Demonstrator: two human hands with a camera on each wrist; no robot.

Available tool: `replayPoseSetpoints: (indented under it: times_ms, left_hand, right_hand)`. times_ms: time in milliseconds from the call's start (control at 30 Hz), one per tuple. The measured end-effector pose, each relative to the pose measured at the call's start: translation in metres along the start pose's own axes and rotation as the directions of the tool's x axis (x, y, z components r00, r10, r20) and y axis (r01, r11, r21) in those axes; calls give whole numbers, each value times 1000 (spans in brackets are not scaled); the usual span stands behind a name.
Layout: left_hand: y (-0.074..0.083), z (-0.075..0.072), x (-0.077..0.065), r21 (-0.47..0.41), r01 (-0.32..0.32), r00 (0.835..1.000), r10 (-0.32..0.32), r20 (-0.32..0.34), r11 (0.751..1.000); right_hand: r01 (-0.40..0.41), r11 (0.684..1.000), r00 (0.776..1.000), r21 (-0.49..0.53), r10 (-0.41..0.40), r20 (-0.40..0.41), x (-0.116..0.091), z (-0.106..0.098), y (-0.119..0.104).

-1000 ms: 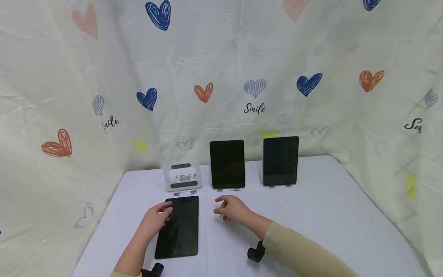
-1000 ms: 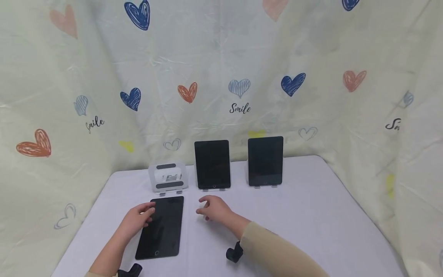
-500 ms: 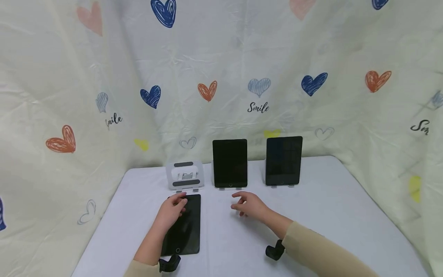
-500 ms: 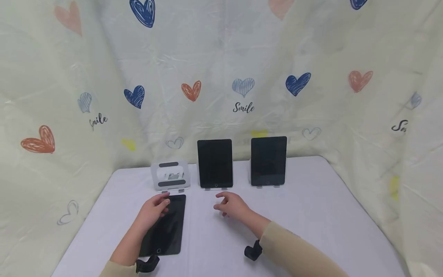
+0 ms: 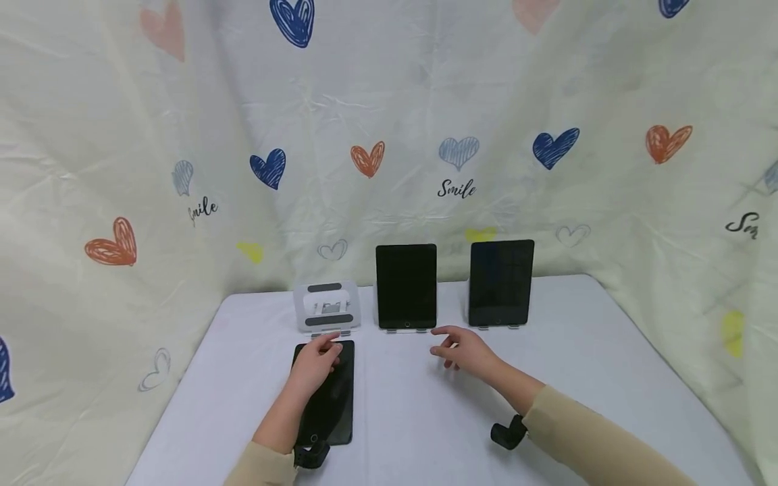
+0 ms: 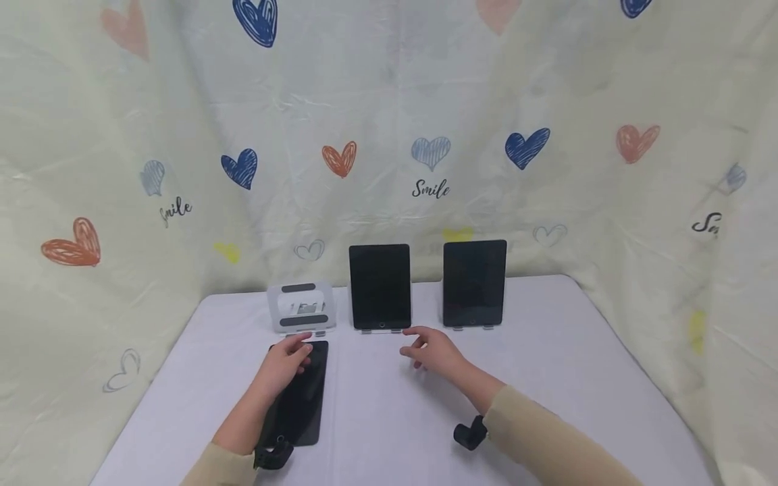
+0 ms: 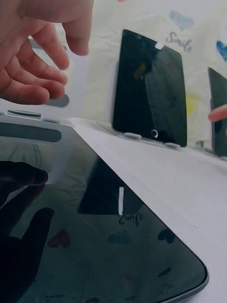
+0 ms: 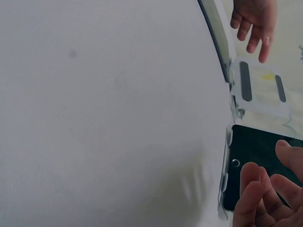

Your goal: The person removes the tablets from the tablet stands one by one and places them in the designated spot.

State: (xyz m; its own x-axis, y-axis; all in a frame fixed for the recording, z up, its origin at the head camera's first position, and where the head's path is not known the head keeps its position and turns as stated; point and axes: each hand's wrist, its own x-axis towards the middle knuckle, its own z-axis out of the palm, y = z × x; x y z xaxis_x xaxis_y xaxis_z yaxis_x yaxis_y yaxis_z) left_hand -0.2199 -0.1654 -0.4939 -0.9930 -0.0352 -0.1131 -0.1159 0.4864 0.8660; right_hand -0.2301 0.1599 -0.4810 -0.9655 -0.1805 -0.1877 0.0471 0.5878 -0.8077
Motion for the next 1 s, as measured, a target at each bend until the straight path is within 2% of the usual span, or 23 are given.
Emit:
replayPoseSetpoints:
  times_ms: [200,333,600,833,1000]
  left_hand:
    - [5,10,7,-10,-40,999,39,-33,999]
    - [7,16,11,-13,-41,997,40,-64,999]
    - [12,28,22,-37,-65,996,62,-63,997]
    - [16,36,38,-122,-62,995,52,-80,991]
    - [21,41,49,-149,-46,997,36,-73,988]
  right_hand:
    - [12,1000,999,26,-11,-35,4,-10,5]
    - [16,999,999,50,-14,-45,9,-14,7]
    - [26,996,997,82,-20,-71,21,-18,14]
    - [39,995,993,92,-28,-114,34,-20,13]
    - [40,994,990,99,-26,-141,46,-23,11]
